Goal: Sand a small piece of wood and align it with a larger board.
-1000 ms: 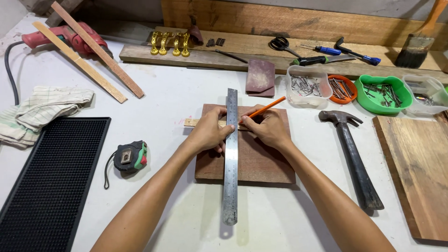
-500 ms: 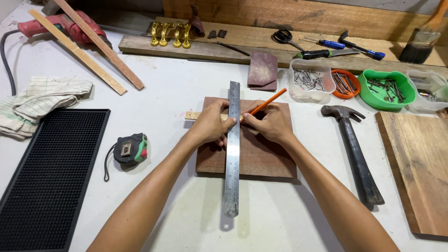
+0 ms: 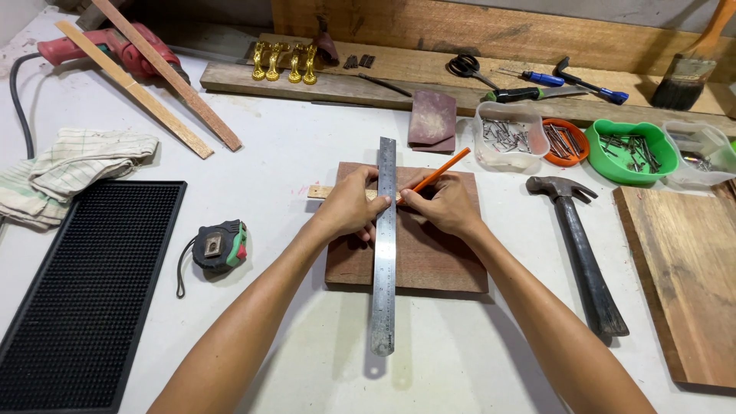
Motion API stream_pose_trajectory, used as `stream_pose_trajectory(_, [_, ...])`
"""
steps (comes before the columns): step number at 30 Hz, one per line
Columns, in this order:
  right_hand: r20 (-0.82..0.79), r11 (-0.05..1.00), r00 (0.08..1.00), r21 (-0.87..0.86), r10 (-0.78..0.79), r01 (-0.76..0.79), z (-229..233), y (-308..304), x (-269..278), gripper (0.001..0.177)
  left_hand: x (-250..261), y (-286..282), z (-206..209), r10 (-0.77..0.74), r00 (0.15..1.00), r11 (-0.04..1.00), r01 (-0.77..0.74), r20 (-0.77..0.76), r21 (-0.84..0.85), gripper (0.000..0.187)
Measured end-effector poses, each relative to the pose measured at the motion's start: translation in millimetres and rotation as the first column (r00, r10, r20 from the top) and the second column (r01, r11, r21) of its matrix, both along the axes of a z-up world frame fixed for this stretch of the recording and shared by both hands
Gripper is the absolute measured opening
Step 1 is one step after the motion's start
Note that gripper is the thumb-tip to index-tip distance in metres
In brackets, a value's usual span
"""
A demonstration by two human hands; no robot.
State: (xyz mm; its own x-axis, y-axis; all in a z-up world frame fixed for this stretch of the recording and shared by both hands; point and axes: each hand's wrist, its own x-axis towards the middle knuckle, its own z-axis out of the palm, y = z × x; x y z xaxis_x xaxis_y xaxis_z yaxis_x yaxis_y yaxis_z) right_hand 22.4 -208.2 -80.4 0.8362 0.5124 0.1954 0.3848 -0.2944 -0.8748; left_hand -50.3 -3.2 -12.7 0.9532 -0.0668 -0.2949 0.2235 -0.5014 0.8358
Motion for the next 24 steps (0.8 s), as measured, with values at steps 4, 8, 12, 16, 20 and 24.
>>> stream_pose_trajectory(4, [-0.005, 0.999, 0.999, -0.001, -0.04, 0.04, 4, 4, -2, 0.021, -1, 0, -2, -0.007, 1.0, 1.0, 0.007, 0.008, -0.011, 0.063])
stream_pose_trajectory(8, [-0.001, 0.997, 0.997, 0.017, -0.074, 0.074, 4, 4, -2, 0.022, -1, -1, -2, 0.003, 1.0, 1.0, -0.003, 0.012, 0.019, 0.062])
stream_pose_trajectory(12, [-0.109, 0.969, 0.994, 0.243, -0.013, 0.039, 0, 2, -1, 0.023, -4, 0, -2, -0.001, 0.999, 1.0, 0.002, 0.042, -0.022, 0.061])
stream_pose_trajectory(16, [0.045, 0.982, 0.984, 0.091, -0.17, 0.165, -10, -2, 2, 0.027, -9, 1, -3, 0.011, 0.999, 1.0, -0.01, 0.049, -0.023, 0.063])
stream_pose_trajectory(20, [0.24, 0.993, 0.965, 0.068, -0.105, 0.091, -5, -5, 0, 0.033, -10, 2, -6, 0.039, 0.996, 0.998, -0.035, 0.076, -0.051, 0.063])
stream_pose_trajectory(24, [0.167, 0.976, 0.974, -0.132, -0.151, 0.174, 22, -11, -2, 0.035, -7, 2, -10, 0.028, 0.996, 0.999, -0.025, 0.087, -0.041, 0.063])
